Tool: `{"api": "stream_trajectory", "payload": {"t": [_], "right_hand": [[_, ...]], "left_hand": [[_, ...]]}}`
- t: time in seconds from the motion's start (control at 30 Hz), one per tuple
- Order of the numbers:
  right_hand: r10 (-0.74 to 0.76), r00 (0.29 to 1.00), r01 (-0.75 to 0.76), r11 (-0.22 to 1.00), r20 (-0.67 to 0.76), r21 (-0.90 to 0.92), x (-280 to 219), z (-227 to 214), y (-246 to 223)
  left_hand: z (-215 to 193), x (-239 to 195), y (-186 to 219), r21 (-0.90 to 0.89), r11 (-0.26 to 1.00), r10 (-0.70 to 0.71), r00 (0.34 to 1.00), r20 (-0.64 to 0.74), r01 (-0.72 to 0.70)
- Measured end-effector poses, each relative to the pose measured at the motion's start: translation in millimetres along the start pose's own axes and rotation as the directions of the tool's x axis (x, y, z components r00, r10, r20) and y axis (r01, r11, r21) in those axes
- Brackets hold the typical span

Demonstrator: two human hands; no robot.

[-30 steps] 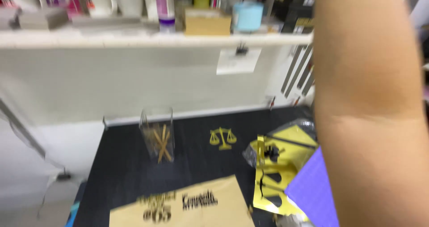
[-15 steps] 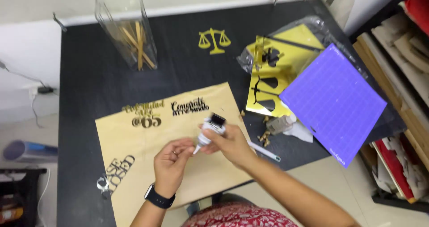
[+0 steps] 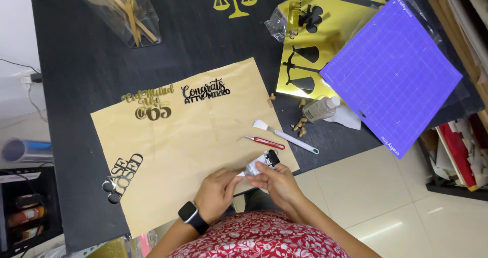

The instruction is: Preparing and assembling vinyl decals and craft materials on a workbench

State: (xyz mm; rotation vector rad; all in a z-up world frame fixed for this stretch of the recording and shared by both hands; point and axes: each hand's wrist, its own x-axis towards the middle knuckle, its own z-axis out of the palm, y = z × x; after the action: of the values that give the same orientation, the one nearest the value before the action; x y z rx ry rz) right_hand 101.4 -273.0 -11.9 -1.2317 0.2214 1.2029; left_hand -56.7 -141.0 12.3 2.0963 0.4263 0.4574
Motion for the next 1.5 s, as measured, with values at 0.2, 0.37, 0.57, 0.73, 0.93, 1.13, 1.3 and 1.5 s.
{"api": "stream_trajectory", "payload": {"t": [0.2,0.37,0.57,0.73,0.93,1.13,1.3,1.5], "right_hand": [[-0.104,0.986,0.097,0.993,0.132,0.061,4,-8,0],[-0.080,0.991,0.076,0.996,0.106,0.041,10,-5,-2],[-0.085,0.988,0.083,0.996,0.125,0.023,21,-14,-2],[-0.288,0.930,0.286,0.957,0.227,0.044,16,-20,-10],[-0.393,0.919,0.384,0.912,0.037,0.141,27,-57,-44],[-0.343,0.934,0.357,0.899,-0.097,0.253,34,-65,-28],[-0.315,0.938,0.344,0.900,-0.146,0.268,32,-63,-32],[-0.306,0.932,0.353,0.889,-0.195,0.291,27,-69,-31]], "left_hand": [[13,10,-26,-0.626,0.341,-0.570,0.684,0.456,0.701],[-2,20,-8,-0.181,0.927,-0.331,0.943,0.022,0.329],[2,21,-17,-0.033,0.995,-0.090,0.996,0.018,0.091],[2,16,-29,-0.581,0.438,-0.499,0.723,0.478,0.686],[-28,19,-80,0.387,0.898,-0.222,0.975,-0.009,0.208],[-31,47,-72,0.429,0.887,-0.127,0.984,-0.123,0.169],[-3,93,-79,0.480,0.875,0.012,0.989,-0.147,0.061],[12,75,-34,0.083,0.955,-0.266,0.947,-0.183,0.284]]}}
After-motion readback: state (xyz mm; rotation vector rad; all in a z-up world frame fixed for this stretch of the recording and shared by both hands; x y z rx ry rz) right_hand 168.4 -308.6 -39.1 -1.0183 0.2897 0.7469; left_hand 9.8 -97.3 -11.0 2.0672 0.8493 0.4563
